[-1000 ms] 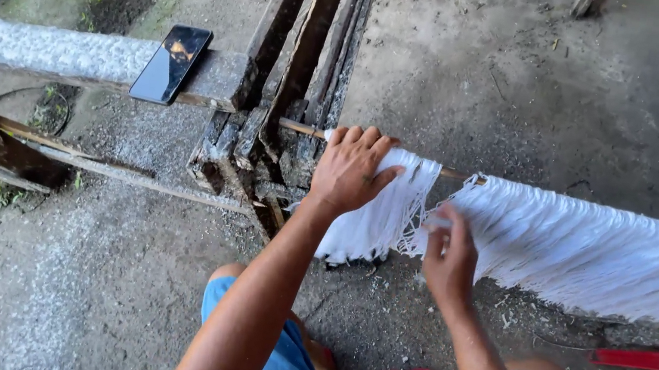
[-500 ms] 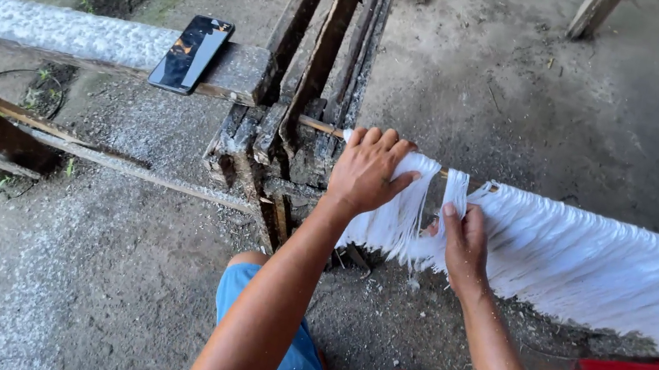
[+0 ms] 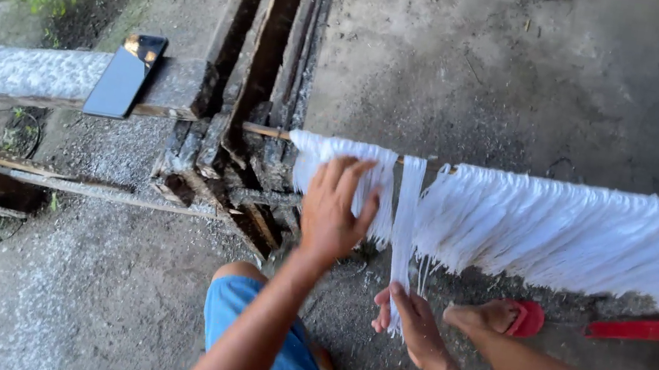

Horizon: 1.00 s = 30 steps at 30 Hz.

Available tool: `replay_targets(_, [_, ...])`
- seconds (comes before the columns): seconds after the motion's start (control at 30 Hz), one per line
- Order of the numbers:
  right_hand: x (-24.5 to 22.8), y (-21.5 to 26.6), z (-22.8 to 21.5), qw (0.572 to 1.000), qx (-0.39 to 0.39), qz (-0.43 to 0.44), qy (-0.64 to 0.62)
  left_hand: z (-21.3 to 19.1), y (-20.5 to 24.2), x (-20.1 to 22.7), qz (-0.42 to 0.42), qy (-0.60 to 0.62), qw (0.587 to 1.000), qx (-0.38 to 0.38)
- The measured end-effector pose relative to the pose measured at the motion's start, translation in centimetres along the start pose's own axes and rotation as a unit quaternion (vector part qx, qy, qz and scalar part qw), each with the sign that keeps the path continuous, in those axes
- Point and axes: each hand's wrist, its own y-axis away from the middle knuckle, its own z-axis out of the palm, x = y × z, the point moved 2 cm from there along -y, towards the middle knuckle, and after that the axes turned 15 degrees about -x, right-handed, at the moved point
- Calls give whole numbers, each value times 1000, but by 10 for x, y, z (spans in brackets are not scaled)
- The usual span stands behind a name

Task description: Manually separating bundles of white threads hanging from a wooden rod in a workshop environment.

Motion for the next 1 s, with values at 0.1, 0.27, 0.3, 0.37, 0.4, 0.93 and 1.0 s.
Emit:
replay_targets(0.1, [-20,15,14,998,-33,45,40,35,36,31,-136,330,927,-112])
replay_targets(0.27, [-11,18,0,994,-35,67,76,83,81,24,-141,531,808,-211])
replay_targets(0.3, [-9,18,-5,987,-27,76,142,84,91,25,-165,557,785,-217])
replay_targets(0.37, [-38,16,-1,989,16,24,144,85,104,26,-172,577,765,-227])
replay_targets(0.4, [-56,12,1,986,59,-34,150,84,107,24,-172,596,749,-233])
replay_targets(0.93, [-27,13,-17,996,74,-54,2,49,88,62,-263,654,691,-158])
replay_targets(1.0, [-21,14,-20,994,85,-68,-4,45,85,66,-260,674,674,-157])
